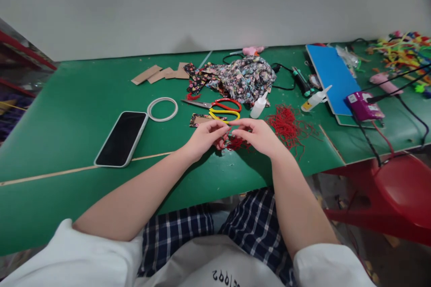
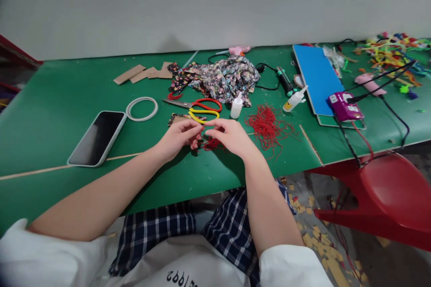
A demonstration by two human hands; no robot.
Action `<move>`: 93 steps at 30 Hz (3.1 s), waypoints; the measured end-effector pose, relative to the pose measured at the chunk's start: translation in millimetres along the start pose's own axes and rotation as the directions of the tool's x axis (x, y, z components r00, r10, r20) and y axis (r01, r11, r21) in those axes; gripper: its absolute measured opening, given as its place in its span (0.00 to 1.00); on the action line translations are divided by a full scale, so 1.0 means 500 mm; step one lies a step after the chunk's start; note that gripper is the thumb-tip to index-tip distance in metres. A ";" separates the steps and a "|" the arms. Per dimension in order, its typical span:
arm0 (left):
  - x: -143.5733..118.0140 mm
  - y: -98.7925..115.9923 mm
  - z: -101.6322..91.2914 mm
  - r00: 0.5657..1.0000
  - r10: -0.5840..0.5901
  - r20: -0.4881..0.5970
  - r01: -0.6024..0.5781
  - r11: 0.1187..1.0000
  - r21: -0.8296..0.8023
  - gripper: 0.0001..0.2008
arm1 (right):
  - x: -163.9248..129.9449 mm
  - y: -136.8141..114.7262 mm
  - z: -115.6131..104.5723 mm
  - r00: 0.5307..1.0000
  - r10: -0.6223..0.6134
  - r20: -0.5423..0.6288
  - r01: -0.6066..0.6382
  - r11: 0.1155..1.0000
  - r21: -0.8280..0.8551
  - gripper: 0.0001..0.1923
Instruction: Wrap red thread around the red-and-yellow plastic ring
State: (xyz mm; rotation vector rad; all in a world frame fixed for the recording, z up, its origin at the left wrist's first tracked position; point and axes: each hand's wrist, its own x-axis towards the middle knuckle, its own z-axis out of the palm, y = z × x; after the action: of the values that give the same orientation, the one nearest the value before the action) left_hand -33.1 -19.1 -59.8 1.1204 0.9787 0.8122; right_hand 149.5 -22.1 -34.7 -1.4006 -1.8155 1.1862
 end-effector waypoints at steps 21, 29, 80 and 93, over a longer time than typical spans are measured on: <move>0.002 0.005 -0.002 0.999 0.007 -0.051 -0.014 0.990 -0.142 0.11 | 0.004 0.000 0.018 0.997 -0.083 -0.011 0.082 0.996 -0.039 0.10; -0.003 0.008 0.006 1.000 0.015 -0.027 -0.019 0.988 -0.155 0.13 | 0.009 0.009 0.031 0.995 -0.095 0.020 0.095 0.995 -0.038 0.11; -0.005 -0.027 0.007 0.903 0.411 0.127 -0.426 0.816 0.391 0.27 | -0.007 -0.010 0.020 0.984 -0.160 -0.081 0.143 0.972 -0.188 0.09; -0.003 -0.004 -0.001 0.894 0.448 0.031 -0.370 0.695 0.617 0.07 | -0.006 -0.007 0.017 0.984 -0.128 -0.122 0.111 0.984 -0.136 0.09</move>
State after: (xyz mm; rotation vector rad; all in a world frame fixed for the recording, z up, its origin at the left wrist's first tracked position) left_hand -33.7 -20.7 -61.3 1.9291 1.1511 0.9572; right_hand 141.9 -27.6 -35.2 -1.3841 -1.8833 0.9093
